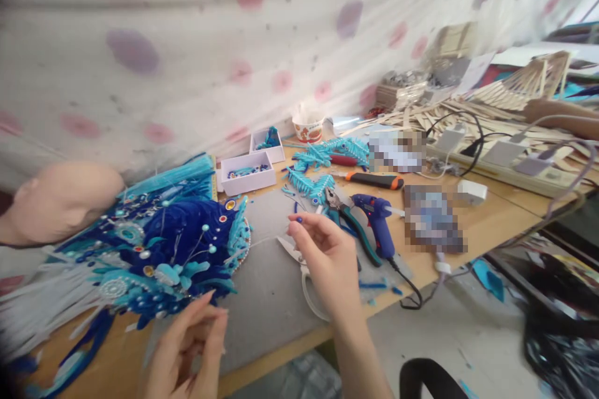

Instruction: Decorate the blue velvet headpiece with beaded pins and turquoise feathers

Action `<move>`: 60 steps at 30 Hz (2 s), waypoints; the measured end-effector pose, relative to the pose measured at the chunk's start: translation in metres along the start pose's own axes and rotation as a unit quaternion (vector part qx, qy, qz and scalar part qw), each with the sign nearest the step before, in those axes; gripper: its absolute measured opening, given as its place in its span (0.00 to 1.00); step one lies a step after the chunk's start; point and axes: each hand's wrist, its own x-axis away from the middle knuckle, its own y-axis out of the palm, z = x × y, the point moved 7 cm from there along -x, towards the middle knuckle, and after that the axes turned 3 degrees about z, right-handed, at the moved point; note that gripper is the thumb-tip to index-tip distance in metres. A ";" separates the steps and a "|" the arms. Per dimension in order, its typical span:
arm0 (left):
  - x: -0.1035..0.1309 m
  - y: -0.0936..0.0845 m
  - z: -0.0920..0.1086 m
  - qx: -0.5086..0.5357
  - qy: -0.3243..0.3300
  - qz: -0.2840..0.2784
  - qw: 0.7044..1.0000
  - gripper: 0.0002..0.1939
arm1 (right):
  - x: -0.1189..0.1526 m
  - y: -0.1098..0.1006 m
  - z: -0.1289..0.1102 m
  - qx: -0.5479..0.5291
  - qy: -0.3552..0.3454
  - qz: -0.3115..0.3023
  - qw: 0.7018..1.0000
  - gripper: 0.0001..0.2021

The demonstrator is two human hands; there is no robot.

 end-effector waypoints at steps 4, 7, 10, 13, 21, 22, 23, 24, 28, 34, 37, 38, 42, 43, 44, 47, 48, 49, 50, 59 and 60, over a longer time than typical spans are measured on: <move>-0.012 0.017 0.020 -0.025 0.077 -0.055 0.995 0.16 | 0.008 -0.009 -0.001 0.018 0.007 -0.014 1.000 0.09; -0.014 0.022 0.027 -0.048 0.136 -0.085 0.986 0.15 | 0.014 -0.006 -0.001 0.015 0.007 -0.037 0.999 0.07; -0.014 0.020 0.030 -0.046 0.154 -0.096 0.982 0.11 | 0.017 -0.002 0.002 0.006 0.011 -0.058 0.998 0.05; -0.012 0.018 0.024 -0.014 0.099 -0.122 0.987 0.09 | 0.020 -0.001 0.005 -0.006 0.017 -0.056 0.998 0.04; 0.012 0.022 -0.018 0.224 -0.359 -0.144 0.894 0.15 | 0.028 0.007 0.009 -0.020 0.020 -0.068 0.997 0.02; 0.015 0.023 -0.019 0.253 -0.389 -0.140 0.875 0.16 | 0.030 0.009 0.010 -0.022 0.020 -0.071 0.997 0.02; 0.016 0.023 -0.020 0.276 -0.410 -0.136 0.859 0.16 | 0.032 0.010 0.011 -0.023 0.020 -0.073 0.997 0.02; 0.017 0.023 -0.020 0.293 -0.425 -0.134 0.846 0.16 | 0.033 0.011 0.012 -0.025 0.019 -0.074 0.997 0.02; 0.021 0.023 -0.020 0.341 -0.453 -0.148 0.811 0.19 | 0.039 0.011 0.012 -0.034 0.011 -0.061 0.997 0.03; 0.028 0.026 -0.024 0.408 -0.479 -0.096 0.771 0.22 | 0.050 0.013 0.006 -0.037 -0.020 -0.061 0.997 0.03; 0.032 0.029 -0.027 0.425 -0.469 -0.050 0.772 0.22 | 0.057 0.011 0.007 -0.046 -0.022 -0.043 0.998 0.03; 0.032 0.030 -0.028 0.427 -0.458 -0.043 0.779 0.23 | 0.059 0.011 0.007 -0.054 -0.021 -0.038 0.998 0.03; 0.032 0.032 -0.028 0.395 -0.408 -0.053 0.821 0.22 | 0.061 0.007 0.008 -0.073 -0.011 -0.023 0.997 0.05; 0.030 0.031 -0.027 0.374 -0.397 -0.060 0.836 0.20 | 0.060 0.006 0.007 -0.071 -0.008 -0.019 0.997 0.05; 0.028 0.029 -0.025 0.352 -0.384 -0.066 0.851 0.18 | 0.059 0.005 0.006 -0.068 -0.006 -0.015 0.998 0.05; 0.020 0.020 -0.016 0.288 -0.343 -0.068 0.892 0.11 | 0.056 0.002 0.002 -0.058 -0.005 -0.008 0.998 0.06; 0.018 0.017 -0.013 0.274 -0.333 -0.066 0.900 0.09 | 0.056 0.001 0.001 -0.056 -0.006 -0.008 0.998 0.06; 0.016 0.014 -0.010 0.265 -0.328 -0.065 0.905 0.07 | 0.056 0.001 0.001 -0.054 -0.005 -0.010 0.998 0.06; 0.015 0.013 -0.008 0.258 -0.328 -0.066 0.906 0.05 | 0.056 0.000 0.000 -0.052 -0.005 -0.011 0.999 0.07; 0.026 0.029 -0.022 0.311 -0.387 -0.155 0.854 0.08 | 0.059 -0.009 -0.002 -0.014 -0.015 -0.015 1.000 0.08; 0.028 0.032 -0.024 0.325 -0.392 -0.165 0.845 0.09 | 0.059 -0.010 -0.002 -0.008 -0.016 -0.013 1.000 0.08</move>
